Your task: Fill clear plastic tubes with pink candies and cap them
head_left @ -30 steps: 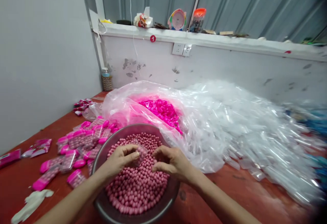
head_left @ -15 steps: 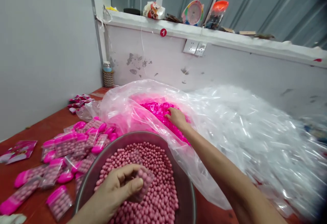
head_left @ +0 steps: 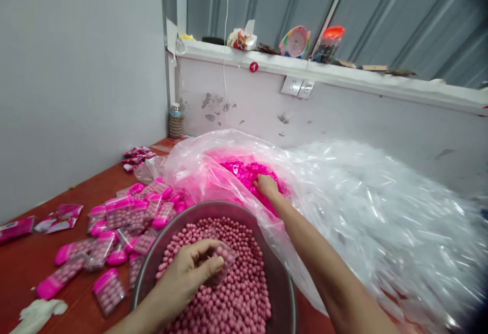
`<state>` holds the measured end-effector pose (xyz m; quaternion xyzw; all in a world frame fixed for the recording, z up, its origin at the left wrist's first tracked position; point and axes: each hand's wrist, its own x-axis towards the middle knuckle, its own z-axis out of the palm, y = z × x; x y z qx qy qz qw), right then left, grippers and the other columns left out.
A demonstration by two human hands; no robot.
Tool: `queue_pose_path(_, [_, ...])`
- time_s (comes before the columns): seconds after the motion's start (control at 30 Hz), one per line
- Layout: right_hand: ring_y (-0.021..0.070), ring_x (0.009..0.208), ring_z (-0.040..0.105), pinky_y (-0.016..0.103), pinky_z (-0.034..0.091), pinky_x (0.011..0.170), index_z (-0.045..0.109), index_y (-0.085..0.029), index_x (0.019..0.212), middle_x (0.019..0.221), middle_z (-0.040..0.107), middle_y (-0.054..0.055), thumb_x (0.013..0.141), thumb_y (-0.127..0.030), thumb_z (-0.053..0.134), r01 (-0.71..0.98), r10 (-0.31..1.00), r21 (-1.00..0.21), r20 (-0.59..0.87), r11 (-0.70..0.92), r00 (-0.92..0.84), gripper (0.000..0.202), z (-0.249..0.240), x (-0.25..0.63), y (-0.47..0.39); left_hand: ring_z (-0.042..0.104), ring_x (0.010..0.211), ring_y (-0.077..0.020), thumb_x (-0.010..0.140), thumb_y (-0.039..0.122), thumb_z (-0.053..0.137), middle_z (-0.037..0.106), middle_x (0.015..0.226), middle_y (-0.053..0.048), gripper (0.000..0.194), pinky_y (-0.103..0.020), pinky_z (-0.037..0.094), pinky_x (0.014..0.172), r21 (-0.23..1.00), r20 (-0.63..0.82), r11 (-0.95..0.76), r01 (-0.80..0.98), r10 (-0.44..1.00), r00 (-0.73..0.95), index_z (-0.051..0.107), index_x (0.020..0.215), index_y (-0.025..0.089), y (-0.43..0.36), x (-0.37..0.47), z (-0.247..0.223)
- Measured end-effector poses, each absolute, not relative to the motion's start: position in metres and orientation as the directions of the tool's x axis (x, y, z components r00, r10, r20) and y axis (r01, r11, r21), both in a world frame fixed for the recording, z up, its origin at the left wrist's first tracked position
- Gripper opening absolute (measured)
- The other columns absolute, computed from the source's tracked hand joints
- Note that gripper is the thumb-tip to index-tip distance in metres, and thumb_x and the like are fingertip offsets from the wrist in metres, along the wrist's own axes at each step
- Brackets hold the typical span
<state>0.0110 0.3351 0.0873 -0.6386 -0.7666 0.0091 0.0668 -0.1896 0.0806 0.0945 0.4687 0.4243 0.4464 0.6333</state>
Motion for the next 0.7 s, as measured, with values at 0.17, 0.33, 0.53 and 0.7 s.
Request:
queue_pose_path(0.17, [0.0168, 0.082, 0.058, 0.032, 0.046, 0.073, 0.058, -0.012, 0.094, 0.09, 0.061, 0.007, 0.087, -0.027, 0.045, 0.954, 0.969, -0.225, 0.191, 0.199, -0.157, 0.021, 0.105, 0.013, 0.32, 0.046, 0.063, -0.0111, 0.071, 0.04, 0.063, 0.053, 0.068, 0.0, 0.027, -0.022, 0.04, 0.059, 0.977, -0.071, 0.11, -0.181, 0.976, 0.207, 0.065, 0.085, 0.016, 0.08, -0.19, 0.096])
queue_pose_path(0.33, [0.0151, 0.087, 0.057, 0.025, 0.045, 0.073, 0.05, -0.017, 0.11, 0.098, 0.061, 0.005, 0.091, -0.028, 0.023, 0.826, 0.902, -0.409, 0.351, 0.388, -0.25, 0.034, 0.128, 0.025, 0.249, 0.052, 0.07, -0.0144, 0.075, 0.036, 0.058, 0.059, 0.076, -0.003, 0.025, -0.024, 0.043, 0.064, 0.995, -0.033, 0.049, -0.083, 0.983, 0.18, 0.065, 0.088, 0.016, 0.079, -0.19, 0.101])
queue_pose_path(0.53, [0.017, 0.084, 0.057, 0.027, 0.045, 0.075, 0.055, -0.022, 0.101, 0.09, 0.06, 0.005, 0.087, -0.029, 0.044, 0.415, 0.679, -0.545, 0.492, 0.728, -0.546, 0.02, 0.131, 0.001, 0.132, 0.058, 0.085, -0.0181, 0.081, 0.025, 0.051, 0.067, 0.089, -0.004, 0.02, -0.025, 0.043, 0.076, 0.967, 0.179, -0.204, 0.155, 0.97, 0.163, 0.067, 0.091, 0.018, 0.075, -0.188, 0.105])
queue_pose_path(0.7, [0.0183, 0.091, 0.055, 0.031, 0.045, 0.079, 0.048, -0.023, 0.118, 0.098, 0.058, 0.008, 0.089, -0.022, 0.04, 0.42, 0.616, -0.456, 0.501, 0.785, -0.607, 0.031, 0.115, -0.018, 0.105, 0.058, 0.077, -0.0164, 0.082, 0.027, 0.051, 0.065, 0.08, -0.003, 0.019, -0.024, 0.044, 0.072, 0.922, 0.255, -0.289, 0.257, 0.954, 0.16, 0.066, 0.087, 0.016, 0.071, -0.187, 0.102])
